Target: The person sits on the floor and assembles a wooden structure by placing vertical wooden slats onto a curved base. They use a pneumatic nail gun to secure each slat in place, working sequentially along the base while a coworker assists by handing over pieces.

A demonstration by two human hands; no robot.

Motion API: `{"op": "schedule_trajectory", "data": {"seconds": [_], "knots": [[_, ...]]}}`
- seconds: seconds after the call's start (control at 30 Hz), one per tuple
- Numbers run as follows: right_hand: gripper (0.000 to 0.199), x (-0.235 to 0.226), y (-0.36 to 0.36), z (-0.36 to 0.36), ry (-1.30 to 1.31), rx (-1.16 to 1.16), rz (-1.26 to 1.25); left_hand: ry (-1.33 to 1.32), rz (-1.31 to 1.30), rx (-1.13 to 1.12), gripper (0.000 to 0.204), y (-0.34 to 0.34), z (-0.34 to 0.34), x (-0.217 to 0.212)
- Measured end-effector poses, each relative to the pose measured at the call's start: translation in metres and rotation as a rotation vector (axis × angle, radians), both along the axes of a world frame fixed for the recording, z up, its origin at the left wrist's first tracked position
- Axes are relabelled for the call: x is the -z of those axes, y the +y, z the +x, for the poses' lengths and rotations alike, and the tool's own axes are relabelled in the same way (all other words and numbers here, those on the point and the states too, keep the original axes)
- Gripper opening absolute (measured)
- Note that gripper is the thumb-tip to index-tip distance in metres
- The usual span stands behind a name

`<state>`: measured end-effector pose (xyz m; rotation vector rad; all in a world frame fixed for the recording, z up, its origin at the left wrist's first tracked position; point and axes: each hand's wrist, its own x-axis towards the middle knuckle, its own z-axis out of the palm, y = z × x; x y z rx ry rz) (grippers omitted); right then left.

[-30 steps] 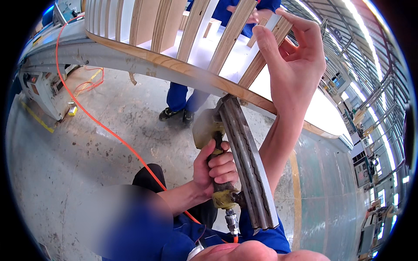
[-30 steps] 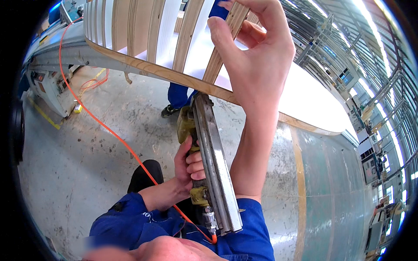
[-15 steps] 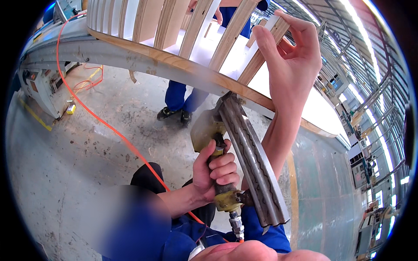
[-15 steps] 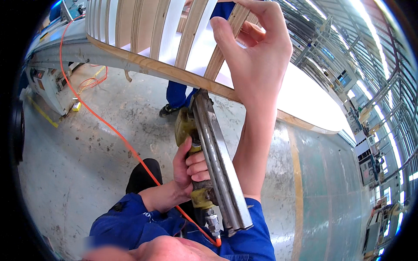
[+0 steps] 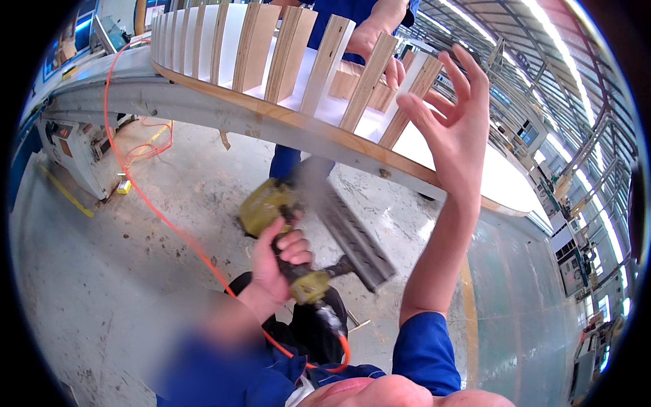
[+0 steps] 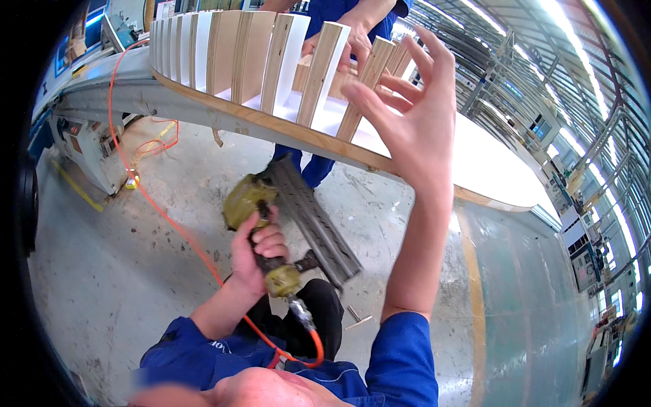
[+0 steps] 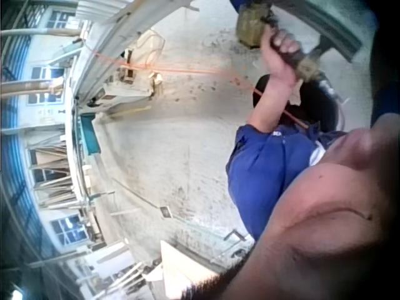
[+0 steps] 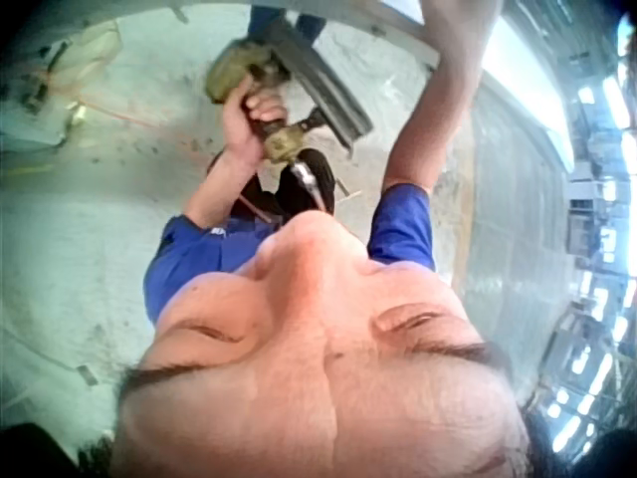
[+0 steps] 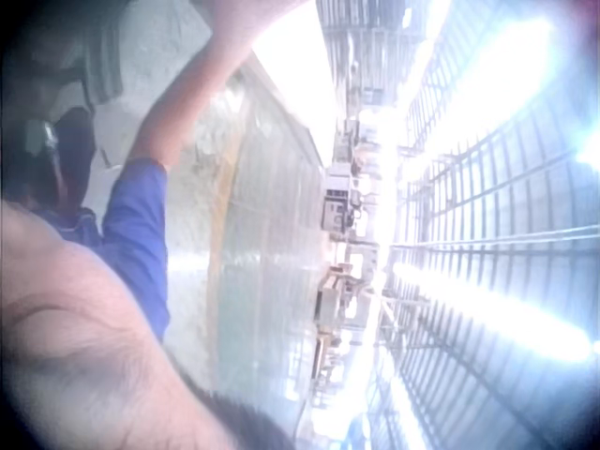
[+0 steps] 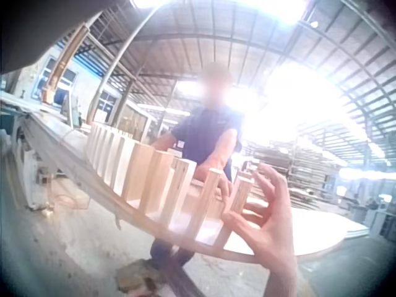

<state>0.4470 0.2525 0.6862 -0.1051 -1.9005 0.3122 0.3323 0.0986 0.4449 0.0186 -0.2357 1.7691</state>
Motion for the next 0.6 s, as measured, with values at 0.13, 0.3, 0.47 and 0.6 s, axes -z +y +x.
{"op": "schedule_trajectory", "data": {"seconds": [0.13, 0.3, 0.47, 0.6], "knots": [[0.079, -0.002, 0.012, 0.022, -0.449, 0.080, -0.032, 0.258, -0.135, -0.271, 0.043, -0.031, -0.063, 0.020], [0.063, -0.006, 0.011, 0.024, -0.711, 0.097, -0.141, 0.862, -0.650, -0.465, 0.034, -0.046, -0.144, 0.063], [0.053, -0.005, 0.011, 0.018, -0.672, 0.037, -0.237, 1.946, -1.412, -0.424, 0.039, -0.053, -0.230, 0.293], [0.056, -0.005, 0.013, 0.018, -0.668, 0.093, -0.225, 2.045, -1.557, 0.053, 0.037, -0.101, -0.170, 0.404]]}}
